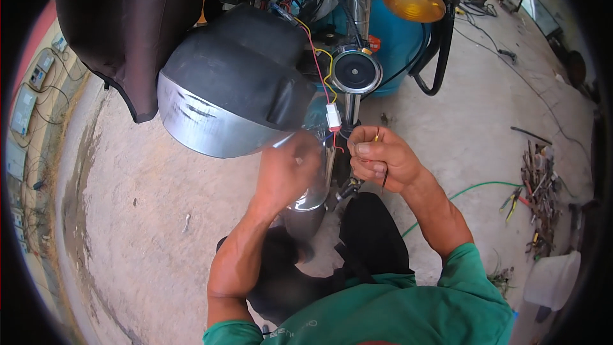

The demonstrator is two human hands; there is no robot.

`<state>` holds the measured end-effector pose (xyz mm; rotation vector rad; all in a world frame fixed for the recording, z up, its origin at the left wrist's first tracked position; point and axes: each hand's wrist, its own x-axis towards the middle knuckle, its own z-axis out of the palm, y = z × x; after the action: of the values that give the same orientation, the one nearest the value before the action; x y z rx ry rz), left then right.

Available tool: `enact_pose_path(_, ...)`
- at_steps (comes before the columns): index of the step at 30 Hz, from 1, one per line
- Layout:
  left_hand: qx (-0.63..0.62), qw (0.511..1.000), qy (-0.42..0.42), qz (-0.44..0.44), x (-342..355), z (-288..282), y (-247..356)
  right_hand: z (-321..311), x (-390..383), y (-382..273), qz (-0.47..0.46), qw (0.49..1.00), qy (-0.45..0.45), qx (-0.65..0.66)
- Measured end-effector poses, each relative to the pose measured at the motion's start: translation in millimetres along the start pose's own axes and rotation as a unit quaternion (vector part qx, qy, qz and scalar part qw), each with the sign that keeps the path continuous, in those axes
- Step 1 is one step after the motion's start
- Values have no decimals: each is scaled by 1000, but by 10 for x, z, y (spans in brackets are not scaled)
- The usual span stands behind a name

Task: The person connects and tapes wires on a bicycle's front end, then works on components under the handlebars.

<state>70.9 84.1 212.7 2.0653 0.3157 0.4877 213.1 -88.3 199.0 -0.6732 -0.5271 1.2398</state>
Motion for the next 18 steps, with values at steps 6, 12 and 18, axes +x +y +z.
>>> enact_pose_path(6,77,996,11,52,24,70,-16,107,4,35,-32,991,56,-116)
enact_pose_path(12,100,992,70,45,-258,25,323,42,51,150,-55,978,109,-168)
enact_pose_path(18,-229,965,-3,-125,-186,-11,256,148,89,212,-58,967,95,-227)
